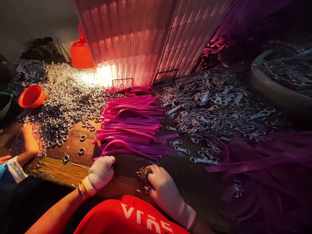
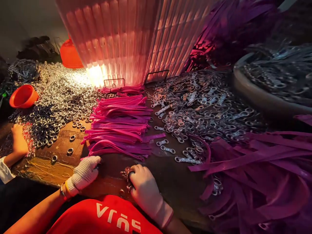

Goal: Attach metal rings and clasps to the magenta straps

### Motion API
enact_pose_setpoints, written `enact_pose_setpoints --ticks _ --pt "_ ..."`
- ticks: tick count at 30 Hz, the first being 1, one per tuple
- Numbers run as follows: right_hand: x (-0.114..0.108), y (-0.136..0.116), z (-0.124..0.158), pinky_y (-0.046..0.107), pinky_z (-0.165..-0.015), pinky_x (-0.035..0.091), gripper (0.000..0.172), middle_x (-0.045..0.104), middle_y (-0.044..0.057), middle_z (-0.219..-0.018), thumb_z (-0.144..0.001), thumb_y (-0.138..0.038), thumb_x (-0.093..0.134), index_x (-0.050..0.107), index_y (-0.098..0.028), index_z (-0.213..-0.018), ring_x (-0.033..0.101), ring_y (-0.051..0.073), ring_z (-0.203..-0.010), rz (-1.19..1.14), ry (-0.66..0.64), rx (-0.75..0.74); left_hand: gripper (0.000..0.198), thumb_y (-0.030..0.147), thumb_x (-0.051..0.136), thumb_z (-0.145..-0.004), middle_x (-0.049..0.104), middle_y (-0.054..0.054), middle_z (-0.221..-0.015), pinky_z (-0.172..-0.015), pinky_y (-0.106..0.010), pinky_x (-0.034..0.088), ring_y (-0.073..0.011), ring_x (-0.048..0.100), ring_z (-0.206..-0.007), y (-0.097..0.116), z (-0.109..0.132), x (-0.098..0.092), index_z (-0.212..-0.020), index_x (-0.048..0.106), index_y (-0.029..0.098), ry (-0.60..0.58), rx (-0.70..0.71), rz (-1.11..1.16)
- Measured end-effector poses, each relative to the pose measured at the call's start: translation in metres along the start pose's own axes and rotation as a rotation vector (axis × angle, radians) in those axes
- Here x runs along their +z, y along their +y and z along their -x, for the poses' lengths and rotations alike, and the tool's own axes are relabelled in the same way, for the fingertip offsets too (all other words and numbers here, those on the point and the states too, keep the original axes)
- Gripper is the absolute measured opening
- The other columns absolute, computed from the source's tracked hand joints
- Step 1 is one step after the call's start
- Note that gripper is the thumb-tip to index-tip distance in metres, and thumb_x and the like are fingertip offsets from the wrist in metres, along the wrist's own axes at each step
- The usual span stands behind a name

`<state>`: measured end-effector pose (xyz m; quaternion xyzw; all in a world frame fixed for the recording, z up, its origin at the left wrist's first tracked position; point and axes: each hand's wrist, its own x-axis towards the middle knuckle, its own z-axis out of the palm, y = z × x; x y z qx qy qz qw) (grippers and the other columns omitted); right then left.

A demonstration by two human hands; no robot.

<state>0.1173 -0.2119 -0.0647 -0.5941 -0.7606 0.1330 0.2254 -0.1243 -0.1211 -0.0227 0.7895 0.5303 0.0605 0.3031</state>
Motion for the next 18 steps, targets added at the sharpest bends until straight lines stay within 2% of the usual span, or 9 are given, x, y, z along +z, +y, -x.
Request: enact_pose_setpoints --ticks 2,5,7,9,12,14,16,18 --pt "-0.001 0.005 -0.016 0.033 -0.075 0.036 0.014 0.065 0.011 -0.098 -0.070 -0.006 0.062 0.067 -0.016 -0.079 0.053 0.023 -0.086 0.103 -0.046 0.010 0.023 0.006 0.049 -0.072 0.067 -0.009 -0.083 -0.078 -0.034 0.043 -0.0235 0.060 -0.081 -0.022 -0.004 -0.015 -0.083 0.067 0.015 0.046 -0.014 -0.193" --pt "-0.005 0.013 -0.058 0.035 -0.076 0.035 0.009 0.064 0.013 -0.098 -0.075 -0.012 0.064 0.069 -0.015 -0.082 0.053 0.026 -0.090 0.236 -0.137 0.038 0.024 0.007 0.050 -0.071 0.067 -0.009 -0.084 -0.078 -0.034 0.043 -0.0242 0.060 -0.082 -0.044 -0.029 -0.036 -0.085 0.068 0.016 0.165 -0.001 -0.228" --pt "-0.009 0.016 -0.087 0.036 -0.077 0.035 0.011 0.064 0.015 -0.099 -0.078 -0.015 0.064 0.070 -0.013 -0.087 0.054 0.028 -0.094 0.281 -0.191 0.043 0.021 0.006 0.051 -0.069 0.066 -0.008 -0.080 -0.078 -0.033 0.043 -0.0235 0.059 -0.081 -0.051 -0.052 -0.048 -0.079 0.067 0.016 0.241 -0.003 -0.179" --pt "-0.014 0.017 -0.109 0.035 -0.077 0.035 0.014 0.065 0.015 -0.100 -0.079 -0.015 0.062 0.070 -0.012 -0.090 0.055 0.028 -0.096 0.304 -0.225 0.053 0.018 0.007 0.052 -0.068 0.064 -0.006 -0.075 -0.076 -0.032 0.043 -0.0217 0.058 -0.078 -0.053 -0.069 -0.057 -0.076 0.065 0.017 0.264 -0.004 -0.110" --pt "-0.024 0.015 -0.118 0.033 -0.075 0.035 0.017 0.066 0.015 -0.099 -0.079 -0.013 0.058 0.070 -0.012 -0.091 0.057 0.026 -0.095 0.322 -0.305 0.082 0.011 0.010 0.053 -0.073 0.061 -0.002 -0.071 -0.068 -0.027 0.043 -0.0169 0.056 -0.070 -0.052 -0.068 -0.055 -0.074 0.062 0.017 0.264 -0.003 -0.012" --pt "-0.032 0.013 -0.110 0.033 -0.075 0.037 0.017 0.067 0.014 -0.097 -0.080 -0.011 0.055 0.070 -0.013 -0.087 0.058 0.026 -0.093 0.309 -0.345 0.111 0.008 0.019 0.054 -0.081 0.055 0.001 -0.061 -0.053 -0.023 0.039 -0.0121 0.049 -0.054 -0.049 -0.048 -0.044 -0.076 0.060 0.016 0.221 -0.049 0.252" --pt "-0.037 0.009 -0.098 0.034 -0.078 0.040 0.019 0.067 0.013 -0.099 -0.081 -0.012 0.052 0.071 -0.014 -0.087 0.059 0.025 -0.094 0.207 -0.300 0.124 0.017 0.030 0.056 -0.087 0.047 0.004 -0.055 -0.040 -0.019 0.030 -0.0078 0.037 -0.041 -0.044 -0.024 -0.032 -0.078 0.058 0.016 0.161 -0.146 0.759" --pt "-0.037 0.001 -0.089 0.034 -0.085 0.043 0.023 0.067 0.012 -0.108 -0.084 -0.013 0.050 0.071 -0.016 -0.093 0.059 0.024 -0.100 -0.031 -0.219 0.088 0.021 0.035 0.059 -0.088 0.048 0.004 -0.057 -0.035 -0.016 0.024 -0.0057 0.035 -0.039 -0.038 -0.002 -0.025 -0.080 0.058 0.015 0.101 -0.290 1.349"
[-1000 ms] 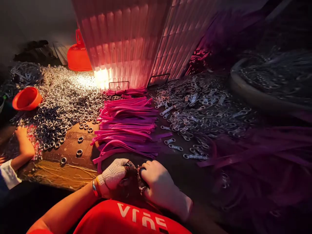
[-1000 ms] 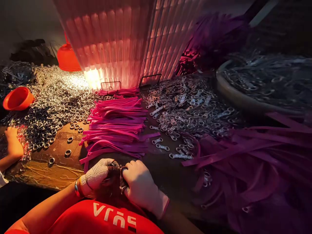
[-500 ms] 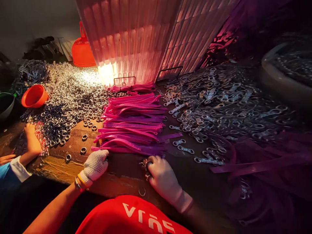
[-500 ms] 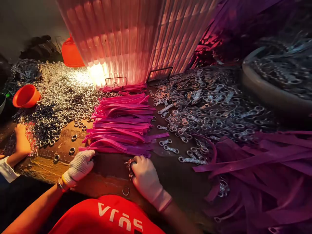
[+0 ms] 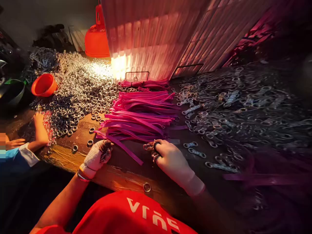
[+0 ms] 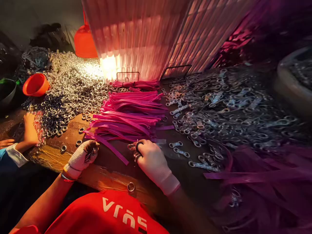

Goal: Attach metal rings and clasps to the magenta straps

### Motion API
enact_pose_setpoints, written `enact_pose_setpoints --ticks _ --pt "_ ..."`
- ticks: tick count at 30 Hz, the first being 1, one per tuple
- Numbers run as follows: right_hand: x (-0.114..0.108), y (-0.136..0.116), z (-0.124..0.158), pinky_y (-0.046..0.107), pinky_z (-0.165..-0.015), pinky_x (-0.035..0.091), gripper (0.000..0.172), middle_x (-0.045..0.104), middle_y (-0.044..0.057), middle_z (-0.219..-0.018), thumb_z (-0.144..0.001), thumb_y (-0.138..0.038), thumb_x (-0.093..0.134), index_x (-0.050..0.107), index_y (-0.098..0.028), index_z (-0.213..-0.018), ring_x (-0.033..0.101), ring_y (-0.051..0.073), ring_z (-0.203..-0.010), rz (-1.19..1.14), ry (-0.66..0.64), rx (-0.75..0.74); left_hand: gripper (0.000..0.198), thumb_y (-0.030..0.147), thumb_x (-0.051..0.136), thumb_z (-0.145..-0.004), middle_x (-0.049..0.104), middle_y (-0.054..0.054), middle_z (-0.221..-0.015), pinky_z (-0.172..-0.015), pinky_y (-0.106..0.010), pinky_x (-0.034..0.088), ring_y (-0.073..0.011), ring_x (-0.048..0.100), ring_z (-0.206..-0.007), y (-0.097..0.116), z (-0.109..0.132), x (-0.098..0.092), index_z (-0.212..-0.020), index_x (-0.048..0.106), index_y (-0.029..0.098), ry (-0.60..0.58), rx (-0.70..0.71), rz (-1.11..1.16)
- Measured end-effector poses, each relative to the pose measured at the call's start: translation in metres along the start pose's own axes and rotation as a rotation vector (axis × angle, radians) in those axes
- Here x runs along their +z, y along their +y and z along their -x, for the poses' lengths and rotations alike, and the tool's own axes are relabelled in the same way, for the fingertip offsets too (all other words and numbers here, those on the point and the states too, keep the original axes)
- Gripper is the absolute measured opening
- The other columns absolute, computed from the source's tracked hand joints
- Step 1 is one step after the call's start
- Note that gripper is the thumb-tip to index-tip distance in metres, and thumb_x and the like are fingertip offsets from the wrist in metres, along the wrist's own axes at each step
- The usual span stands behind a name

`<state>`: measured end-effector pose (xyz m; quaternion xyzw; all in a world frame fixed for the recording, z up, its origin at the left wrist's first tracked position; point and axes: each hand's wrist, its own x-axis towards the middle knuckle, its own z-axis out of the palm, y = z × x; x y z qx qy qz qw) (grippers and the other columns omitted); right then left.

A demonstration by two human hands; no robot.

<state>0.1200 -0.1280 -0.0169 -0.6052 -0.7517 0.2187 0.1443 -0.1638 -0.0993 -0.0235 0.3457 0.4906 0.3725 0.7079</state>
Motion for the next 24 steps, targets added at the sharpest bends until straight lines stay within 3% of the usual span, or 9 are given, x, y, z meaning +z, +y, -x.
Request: enact_pose_setpoints --ticks 3,5,7,10,14,17,20,24 --pt "0.011 -0.020 -0.002 0.031 -0.092 0.045 0.026 0.065 0.008 -0.117 -0.091 -0.019 0.046 0.072 -0.019 -0.097 0.058 0.021 -0.110 -0.332 -0.053 -0.129 0.017 0.031 0.056 -0.091 0.063 -0.005 -0.077 -0.037 -0.012 0.032 -0.0105 0.057 -0.056 0.000 0.019 0.001 -0.089 0.061 0.015 0.038 -0.242 0.570" --pt "0.023 -0.039 -0.012 0.030 -0.091 0.046 0.025 0.065 0.009 -0.118 -0.093 -0.022 0.048 0.073 -0.019 -0.092 0.057 0.021 -0.110 -0.316 -0.160 -0.164 0.019 0.028 0.049 -0.094 0.067 -0.010 -0.091 -0.042 -0.016 0.044 -0.0173 0.066 -0.071 0.000 0.025 -0.001 -0.096 0.063 0.015 0.087 -0.326 0.733" --pt "0.035 -0.060 -0.023 0.032 -0.089 0.045 0.020 0.065 0.010 -0.116 -0.091 -0.024 0.054 0.073 -0.018 -0.090 0.056 0.023 -0.107 -0.152 -0.230 -0.180 0.020 0.023 0.046 -0.095 0.068 -0.011 -0.094 -0.042 -0.019 0.047 -0.0190 0.067 -0.073 -0.003 0.029 -0.005 -0.099 0.064 0.016 0.123 -0.331 0.782" --pt "0.052 -0.087 -0.037 0.035 -0.083 0.043 0.016 0.064 0.011 -0.114 -0.085 -0.028 0.062 0.073 -0.018 -0.091 0.054 0.027 -0.104 0.080 -0.235 -0.200 0.020 0.009 0.049 -0.088 0.066 -0.008 -0.085 -0.034 -0.012 0.037 -0.0130 0.062 -0.061 -0.013 0.038 -0.010 -0.097 0.066 0.014 0.126 -0.247 0.748" --pt "0.062 -0.099 -0.044 0.033 -0.078 0.042 0.012 0.064 0.011 -0.101 -0.085 -0.024 0.062 0.071 -0.016 -0.085 0.055 0.023 -0.093 0.030 -0.196 -0.175 0.019 0.005 0.058 -0.079 0.061 -0.004 -0.072 -0.031 -0.009 0.029 -0.0069 0.053 -0.049 -0.019 0.056 -0.010 -0.094 0.068 0.011 0.125 -0.186 0.544" --pt "0.050 -0.094 -0.038 0.027 -0.075 0.043 0.014 0.063 0.008 -0.094 -0.088 -0.017 0.058 0.065 -0.016 -0.076 0.055 0.017 -0.084 -0.254 -0.177 -0.277 0.015 0.011 0.064 -0.078 0.063 -0.004 -0.074 -0.031 -0.010 0.031 -0.0058 0.052 -0.047 -0.020 0.064 -0.007 -0.093 0.068 0.009 0.119 -0.228 0.418" --pt "0.025 -0.089 -0.020 0.024 -0.069 0.043 0.017 0.061 0.005 -0.089 -0.089 -0.016 0.054 0.063 -0.017 -0.075 0.055 0.015 -0.077 -0.483 -0.221 -0.438 0.013 0.017 0.067 -0.079 0.065 -0.006 -0.078 -0.031 -0.011 0.029 -0.0074 0.054 -0.048 -0.023 0.059 -0.004 -0.090 0.066 0.012 0.107 -0.261 0.518" --pt "0.002 -0.084 0.010 0.024 -0.064 0.040 0.016 0.061 0.004 -0.082 -0.081 -0.009 0.055 0.062 -0.018 -0.069 0.054 0.014 -0.071 -0.353 -0.256 -0.505 0.010 0.014 0.064 -0.081 0.066 -0.005 -0.076 -0.029 -0.011 0.024 -0.0080 0.052 -0.047 -0.020 0.041 -0.001 -0.091 0.065 0.013 0.021 -0.253 0.646"
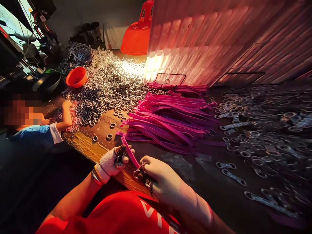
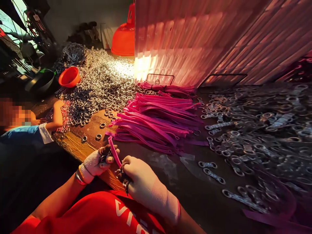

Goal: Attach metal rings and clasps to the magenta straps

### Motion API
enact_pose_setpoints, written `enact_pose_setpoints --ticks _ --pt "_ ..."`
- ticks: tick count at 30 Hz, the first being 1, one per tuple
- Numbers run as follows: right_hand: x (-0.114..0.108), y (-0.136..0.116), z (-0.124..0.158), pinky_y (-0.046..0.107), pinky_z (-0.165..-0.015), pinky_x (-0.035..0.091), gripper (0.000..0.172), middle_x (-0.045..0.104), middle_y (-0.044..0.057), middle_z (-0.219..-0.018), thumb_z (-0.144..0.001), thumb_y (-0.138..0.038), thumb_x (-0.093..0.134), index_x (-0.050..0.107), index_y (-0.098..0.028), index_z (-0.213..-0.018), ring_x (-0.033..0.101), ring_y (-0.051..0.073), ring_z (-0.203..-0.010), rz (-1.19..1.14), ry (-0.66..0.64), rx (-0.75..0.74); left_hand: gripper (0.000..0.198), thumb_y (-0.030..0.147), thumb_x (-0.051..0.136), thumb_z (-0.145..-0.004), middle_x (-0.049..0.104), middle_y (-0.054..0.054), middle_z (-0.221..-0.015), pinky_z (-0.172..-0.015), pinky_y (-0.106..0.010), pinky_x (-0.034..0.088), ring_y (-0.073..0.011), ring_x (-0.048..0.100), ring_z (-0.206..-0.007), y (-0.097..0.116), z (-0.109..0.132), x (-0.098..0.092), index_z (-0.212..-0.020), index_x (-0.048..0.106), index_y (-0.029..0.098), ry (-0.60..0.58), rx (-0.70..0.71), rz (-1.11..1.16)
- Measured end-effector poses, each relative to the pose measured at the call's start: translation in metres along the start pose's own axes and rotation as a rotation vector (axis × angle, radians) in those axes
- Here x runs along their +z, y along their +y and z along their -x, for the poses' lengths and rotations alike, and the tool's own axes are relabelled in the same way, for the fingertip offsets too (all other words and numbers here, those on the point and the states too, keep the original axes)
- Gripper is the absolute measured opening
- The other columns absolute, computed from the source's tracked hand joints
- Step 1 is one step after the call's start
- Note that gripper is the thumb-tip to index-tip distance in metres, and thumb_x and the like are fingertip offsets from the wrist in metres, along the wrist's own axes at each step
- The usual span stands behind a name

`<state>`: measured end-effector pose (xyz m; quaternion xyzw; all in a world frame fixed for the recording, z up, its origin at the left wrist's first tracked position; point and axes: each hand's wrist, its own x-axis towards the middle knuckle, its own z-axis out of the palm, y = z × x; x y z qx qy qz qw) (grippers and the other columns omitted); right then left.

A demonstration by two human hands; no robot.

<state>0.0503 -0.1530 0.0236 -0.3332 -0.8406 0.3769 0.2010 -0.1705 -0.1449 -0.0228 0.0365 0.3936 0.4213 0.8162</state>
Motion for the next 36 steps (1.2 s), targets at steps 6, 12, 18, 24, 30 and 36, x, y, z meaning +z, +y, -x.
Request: enact_pose_setpoints --ticks 6,12,18,24,30,36 --pt "0.009 -0.002 0.026 0.028 -0.062 0.041 0.013 0.062 0.008 -0.084 -0.078 -0.014 0.054 0.063 -0.018 -0.069 0.055 0.017 -0.069 0.119 0.030 0.132 0.010 0.011 0.056 -0.084 0.069 -0.009 -0.082 -0.029 -0.012 0.025 -0.0076 0.048 -0.043 0.016 -0.010 0.025 -0.088 0.066 0.012 -0.149 0.001 0.027" --pt "0.020 0.005 0.045 0.028 -0.072 0.051 0.030 0.065 0.011 -0.107 -0.093 -0.045 0.050 0.069 -0.022 -0.091 0.062 0.021 -0.084 -0.557 0.129 0.274 0.020 0.018 0.050 -0.092 0.066 -0.007 -0.067 -0.028 -0.014 0.023 -0.0069 0.043 -0.037 0.041 0.009 0.031 -0.080 0.064 0.010 -0.090 0.028 -0.049" --pt "0.047 0.029 0.080 0.028 -0.058 0.047 0.046 0.064 0.005 -0.071 -0.085 -0.062 0.059 0.066 -0.018 -0.073 0.058 0.020 -0.065 -0.740 -0.034 0.602 0.010 0.018 0.060 -0.087 0.065 -0.004 -0.065 -0.040 -0.013 0.038 -0.0082 0.057 -0.048 0.075 0.052 0.023 -0.087 0.067 0.010 0.110 0.149 -0.316" --pt "0.021 0.039 0.054 0.032 -0.072 0.053 0.026 0.070 0.008 -0.088 -0.086 -0.037 0.052 0.071 -0.020 -0.084 0.064 0.022 -0.081 -0.362 0.278 0.430 0.030 0.038 0.075 -0.079 0.060 0.000 -0.056 -0.033 -0.014 0.025 -0.0029 0.040 -0.034 0.041 0.042 0.048 -0.086 0.066 0.011 -0.040 0.145 -0.820" --pt "-0.013 0.002 0.044 0.031 -0.091 0.050 0.047 0.070 0.007 -0.113 -0.078 -0.008 0.045 0.066 -0.020 -0.118 0.064 0.021 -0.105 -0.130 0.461 0.246 0.033 0.044 0.074 -0.077 0.057 0.002 -0.058 -0.031 -0.016 0.025 -0.0045 0.037 -0.033 -0.013 0.007 0.069 -0.086 0.063 0.014 -0.187 0.022 -0.798" --pt "0.004 0.001 0.047 0.029 -0.081 0.048 0.041 0.069 0.008 -0.099 -0.075 -0.003 0.045 0.064 -0.017 -0.108 0.064 0.022 -0.093 0.229 0.417 0.323 0.031 0.043 0.072 -0.079 0.053 0.003 -0.053 -0.032 -0.017 0.025 -0.0049 0.033 -0.033 -0.026 -0.003 0.071 -0.084 0.061 0.015 -0.243 -0.041 -0.779"
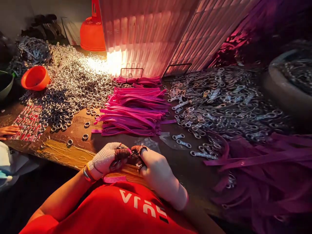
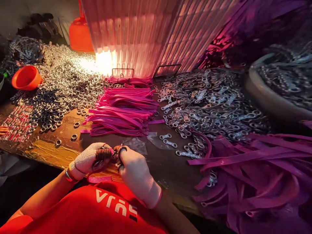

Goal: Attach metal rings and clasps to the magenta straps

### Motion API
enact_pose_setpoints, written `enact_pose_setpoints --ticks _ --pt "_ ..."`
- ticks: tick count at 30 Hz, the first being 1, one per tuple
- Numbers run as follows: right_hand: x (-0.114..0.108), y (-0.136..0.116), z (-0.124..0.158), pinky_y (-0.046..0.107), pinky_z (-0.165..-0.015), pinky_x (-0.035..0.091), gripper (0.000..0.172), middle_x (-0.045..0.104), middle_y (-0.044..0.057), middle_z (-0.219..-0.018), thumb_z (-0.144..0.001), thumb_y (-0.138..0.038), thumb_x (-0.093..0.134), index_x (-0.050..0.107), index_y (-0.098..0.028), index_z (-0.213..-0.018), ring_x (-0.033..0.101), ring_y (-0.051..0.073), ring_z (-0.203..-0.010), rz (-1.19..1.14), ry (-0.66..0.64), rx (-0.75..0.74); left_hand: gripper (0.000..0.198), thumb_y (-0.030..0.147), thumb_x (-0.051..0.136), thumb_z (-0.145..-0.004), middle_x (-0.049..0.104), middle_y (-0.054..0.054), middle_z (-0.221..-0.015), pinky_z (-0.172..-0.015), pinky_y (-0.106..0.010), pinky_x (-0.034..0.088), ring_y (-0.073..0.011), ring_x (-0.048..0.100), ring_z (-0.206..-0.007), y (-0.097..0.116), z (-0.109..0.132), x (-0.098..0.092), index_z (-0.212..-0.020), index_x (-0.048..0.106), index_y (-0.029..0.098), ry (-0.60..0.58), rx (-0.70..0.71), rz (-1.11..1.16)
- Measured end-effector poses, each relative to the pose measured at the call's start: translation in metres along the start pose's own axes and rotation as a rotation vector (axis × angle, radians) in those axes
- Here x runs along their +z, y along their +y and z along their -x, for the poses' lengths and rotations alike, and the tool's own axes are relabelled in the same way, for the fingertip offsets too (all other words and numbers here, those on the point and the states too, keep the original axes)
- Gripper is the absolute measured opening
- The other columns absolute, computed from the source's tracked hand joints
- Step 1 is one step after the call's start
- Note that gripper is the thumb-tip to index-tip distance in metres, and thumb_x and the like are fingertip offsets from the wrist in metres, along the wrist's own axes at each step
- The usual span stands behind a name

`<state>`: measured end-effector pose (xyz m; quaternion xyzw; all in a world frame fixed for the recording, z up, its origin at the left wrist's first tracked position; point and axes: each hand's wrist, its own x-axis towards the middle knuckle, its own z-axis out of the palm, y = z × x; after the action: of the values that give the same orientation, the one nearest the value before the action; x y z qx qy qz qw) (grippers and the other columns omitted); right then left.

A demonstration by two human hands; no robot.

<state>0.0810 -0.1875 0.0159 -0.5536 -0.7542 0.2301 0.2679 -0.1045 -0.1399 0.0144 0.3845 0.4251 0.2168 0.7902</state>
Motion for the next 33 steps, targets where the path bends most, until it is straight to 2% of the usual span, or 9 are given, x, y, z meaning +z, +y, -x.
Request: enact_pose_setpoints --ticks 4,8,12,14,19,22,27,30,33 --pt "0.005 -0.001 0.003 0.029 -0.072 0.042 0.032 0.066 0.009 -0.090 -0.073 -0.003 0.050 0.065 -0.015 -0.098 0.060 0.021 -0.080 0.301 -0.073 0.000 0.034 0.047 0.071 -0.080 0.053 0.003 -0.054 -0.035 -0.018 0.027 -0.0057 0.036 -0.036 -0.001 -0.001 -0.001 -0.081 0.061 0.014 0.036 0.015 -0.144" --pt "0.006 -0.003 0.006 0.031 -0.059 0.031 0.018 0.062 0.008 -0.075 -0.081 -0.005 0.051 0.063 -0.017 -0.077 0.051 0.018 -0.063 0.528 -0.059 -0.077 0.035 0.048 0.069 -0.081 0.056 0.001 -0.059 -0.043 -0.018 0.031 -0.0071 0.044 -0.047 0.004 -0.001 0.002 -0.077 0.066 0.013 0.096 0.170 -0.497" --pt "0.005 0.003 0.011 0.033 -0.055 0.025 0.025 0.063 0.011 -0.074 -0.089 -0.008 0.047 0.063 -0.017 -0.072 0.048 0.019 -0.060 0.649 0.014 -0.186 0.039 0.052 0.065 -0.083 0.050 0.003 -0.054 -0.040 -0.020 0.029 -0.0074 0.039 -0.041 0.000 -0.002 0.005 -0.074 0.059 0.015 -0.070 0.021 -0.366" --pt "0.005 0.008 0.014 0.033 -0.055 0.027 0.023 0.065 0.011 -0.076 -0.087 -0.007 0.047 0.065 -0.016 -0.075 0.050 0.020 -0.061 0.632 -0.008 -0.191 0.039 0.054 0.061 -0.085 0.048 0.004 -0.053 -0.041 -0.021 0.029 -0.0078 0.038 -0.040 -0.007 -0.006 0.007 -0.076 0.058 0.016 -0.104 -0.015 -0.337" --pt "0.011 0.022 0.022 0.030 -0.066 0.043 0.036 0.068 0.009 -0.083 -0.072 -0.001 0.048 0.068 -0.013 -0.099 0.061 0.022 -0.073 0.377 0.001 -0.020 0.030 0.042 0.064 -0.085 0.062 -0.003 -0.075 -0.063 -0.021 0.040 -0.0128 0.051 -0.069 -0.023 -0.018 0.013 -0.078 0.067 0.014 -0.025 0.315 -0.748" --pt "0.011 0.026 0.025 0.030 -0.080 0.048 0.046 0.069 0.011 -0.097 -0.071 -0.001 0.046 0.065 -0.012 -0.111 0.064 0.023 -0.088 0.238 0.031 0.050 0.032 0.044 0.061 -0.087 0.062 -0.003 -0.074 -0.060 -0.020 0.038 -0.0121 0.050 -0.067 -0.021 -0.018 0.014 -0.081 0.068 0.013 -0.051 0.239 -0.729" --pt "-0.006 0.022 0.020 0.030 -0.083 0.049 0.051 0.069 0.014 -0.113 -0.081 -0.014 0.054 0.052 -0.010 -0.133 0.066 0.024 -0.101 0.135 -0.330 0.125 0.037 0.049 0.059 -0.087 0.057 0.000 -0.062 -0.049 -0.019 0.033 -0.0097 0.045 -0.053 -0.014 -0.012 0.014 -0.086 0.069 0.013 -0.056 0.066 -0.621" --pt "-0.011 0.016 0.017 0.028 -0.070 0.046 0.034 0.073 0.013 -0.096 -0.082 -0.011 0.052 0.062 -0.011 -0.115 0.069 0.025 -0.088 0.316 -0.490 0.245 0.036 0.047 0.059 -0.087 0.057 0.000 -0.064 -0.050 -0.019 0.034 -0.0093 0.046 -0.054 -0.018 -0.012 0.015 -0.086 0.069 0.012 -0.074 0.062 -0.634" --pt "-0.005 0.010 0.018 0.030 -0.059 0.038 0.021 0.072 0.013 -0.083 -0.085 -0.010 0.051 0.065 -0.010 -0.101 0.070 0.026 -0.076 0.450 -0.517 0.173 0.034 0.045 0.059 -0.086 0.054 0.001 -0.063 -0.050 -0.019 0.033 -0.0090 0.044 -0.055 -0.026 -0.014 0.017 -0.083 0.066 0.012 -0.081 0.027 -0.616"
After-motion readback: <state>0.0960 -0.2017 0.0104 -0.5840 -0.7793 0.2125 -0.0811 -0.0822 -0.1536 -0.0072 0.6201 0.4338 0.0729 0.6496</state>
